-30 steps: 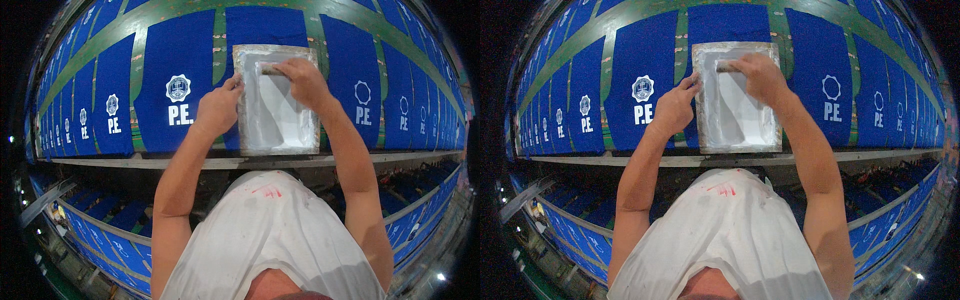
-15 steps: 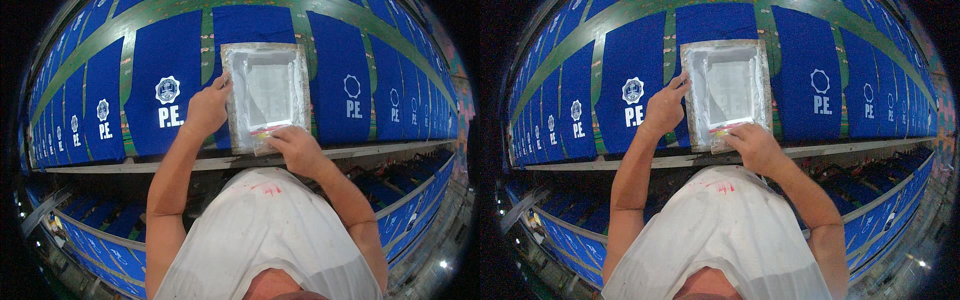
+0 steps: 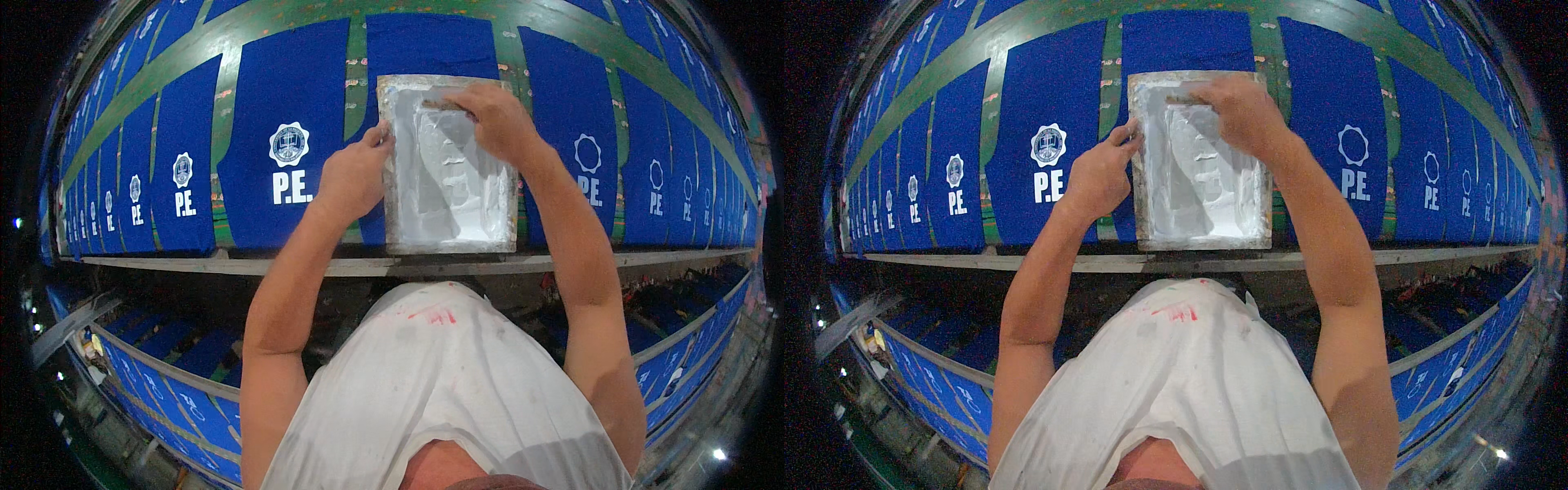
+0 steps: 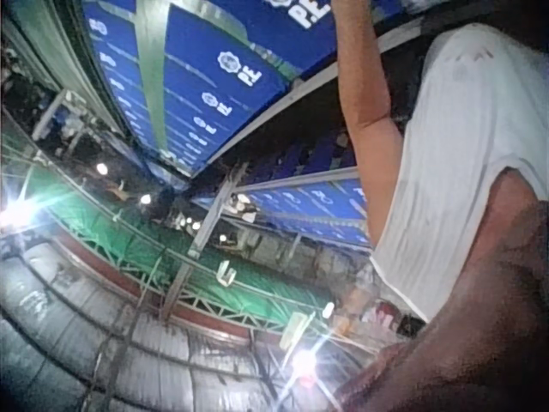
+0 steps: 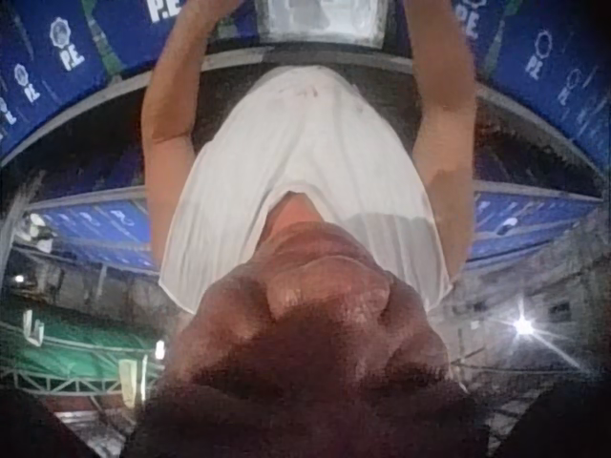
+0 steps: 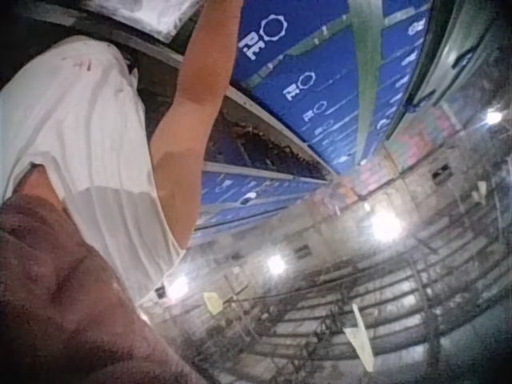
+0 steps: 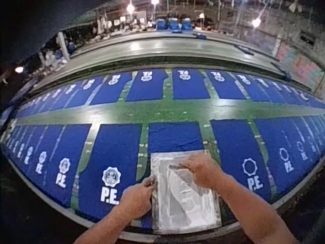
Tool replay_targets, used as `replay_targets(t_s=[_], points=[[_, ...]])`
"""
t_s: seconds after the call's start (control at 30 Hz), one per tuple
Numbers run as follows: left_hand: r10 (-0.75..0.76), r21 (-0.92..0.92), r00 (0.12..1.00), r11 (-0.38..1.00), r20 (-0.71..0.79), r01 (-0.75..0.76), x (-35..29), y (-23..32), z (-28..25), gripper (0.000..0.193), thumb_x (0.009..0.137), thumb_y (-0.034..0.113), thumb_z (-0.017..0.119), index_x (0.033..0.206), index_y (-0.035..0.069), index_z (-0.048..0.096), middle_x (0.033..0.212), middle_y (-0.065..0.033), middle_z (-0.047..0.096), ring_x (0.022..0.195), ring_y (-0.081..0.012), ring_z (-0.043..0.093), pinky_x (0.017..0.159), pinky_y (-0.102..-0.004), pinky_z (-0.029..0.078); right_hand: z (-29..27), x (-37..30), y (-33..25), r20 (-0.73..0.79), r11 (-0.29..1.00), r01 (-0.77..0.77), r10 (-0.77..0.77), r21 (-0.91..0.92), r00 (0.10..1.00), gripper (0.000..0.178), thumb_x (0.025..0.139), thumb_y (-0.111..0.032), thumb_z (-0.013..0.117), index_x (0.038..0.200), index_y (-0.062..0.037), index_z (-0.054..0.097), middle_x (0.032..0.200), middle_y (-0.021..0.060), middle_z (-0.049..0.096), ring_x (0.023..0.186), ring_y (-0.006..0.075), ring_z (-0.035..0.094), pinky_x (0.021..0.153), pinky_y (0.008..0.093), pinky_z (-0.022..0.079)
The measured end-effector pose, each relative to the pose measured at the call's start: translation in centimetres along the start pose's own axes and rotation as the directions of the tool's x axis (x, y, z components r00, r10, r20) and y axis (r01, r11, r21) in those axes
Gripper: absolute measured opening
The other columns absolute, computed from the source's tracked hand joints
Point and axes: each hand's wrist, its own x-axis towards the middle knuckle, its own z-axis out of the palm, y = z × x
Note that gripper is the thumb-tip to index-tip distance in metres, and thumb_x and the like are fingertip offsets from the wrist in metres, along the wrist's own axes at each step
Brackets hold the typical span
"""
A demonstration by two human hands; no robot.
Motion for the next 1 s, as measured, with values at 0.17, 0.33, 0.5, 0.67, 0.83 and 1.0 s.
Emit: replay_targets(t_s=[0.17,0.33,0.5,0.67,0.83,1.0], points=[[-0.025,-0.041,1.0,0.999,0.014,0.026,-0.2,0.3,-0.3,0.068,0.086,-0.007,0.063,0.152,0.007,0.071,0.175,-0.0083,0.054,0.137,-0.0367,0.072,0.109,-0.0495,0.063,0.5,-7.8,-4.7,0.021,0.999,0.049,-0.049,0.008,0.999,0.05,0.087,0.005,0.067,0.132,-0.0115,0.083,0.116,0.0197,0.081,0.109,0.0413,0.076,0.099,0.0532,0.061],[0.016,-0.05,0.999,0.999,-0.051,-0.019,-0.2,-0.4,0.8,0.063,0.088,-0.005,0.065,0.15,0.005,0.071,0.172,-0.0104,0.057,0.129,-0.0392,0.075,0.106,-0.0521,0.063,-0.5,-14.8,-10.4,0.09,0.997,0.03,-0.037,0.078,0.995,0.042,0.089,0.003,0.07,0.128,-0.0086,0.082,0.123,0.0179,0.081,0.113,0.0385,0.076,0.1,0.0516,0.061],[-0.017,-0.066,1.0,0.998,-0.026,0.015,0.1,0.2,0.3,0.066,0.087,-0.009,0.059,0.15,0.007,0.072,0.173,-0.0105,0.057,0.137,-0.0383,0.072,0.111,-0.0493,0.061,-1.8,-14.0,-9.0,0.127,0.988,0.046,-0.065,0.146,0.99,0.039,0.089,-0.001,0.07,0.126,-0.0058,0.081,0.115,0.0174,0.082,0.109,0.0382,0.078,0.097,0.0515,0.062],[-0.024,-0.033,0.999,0.999,-0.045,0.022,0.0,0.4,0.3,0.063,0.088,-0.004,0.065,0.15,0.005,0.071,0.172,-0.0108,0.058,0.131,-0.0386,0.074,0.107,-0.0515,0.062,-1.7,-4.8,-2.0,0.125,0.999,0.0,-0.006,0.049,0.992,0.039,0.09,0.002,0.067,0.125,-0.0063,0.082,0.111,0.017,0.083,0.106,0.0408,0.079,0.095,0.0515,0.062],[-0.027,-0.008,0.998,1.0,-0.053,0.026,0.4,0.6,0.6,0.061,0.089,-0.002,0.068,0.15,0.004,0.071,0.172,-0.0112,0.057,0.127,-0.0383,0.075,0.106,-0.0523,0.063,0.2,0.5,2.7,-0.096,0.995,0.101,-0.099,0.011,0.99,0.046,0.09,0.007,0.068,0.131,-0.0072,0.081,0.121,0.018,0.083,0.116,0.0421,0.076,0.105,0.0528,0.058],[-0.09,-0.018,0.995,0.996,-0.035,0.09,0.3,1.7,0.4,0.061,0.088,-0.004,0.066,0.148,0.004,0.072,0.171,-0.0108,0.058,0.127,-0.0385,0.075,0.106,-0.0522,0.062,-0.2,-5.2,-0.7,0.014,0.982,0.183,-0.183,0.043,0.983,0.042,0.089,0.0,0.071,0.129,-0.0118,0.081,0.12,0.015,0.082,0.106,0.0375,0.077,0.096,0.0516,0.06]])
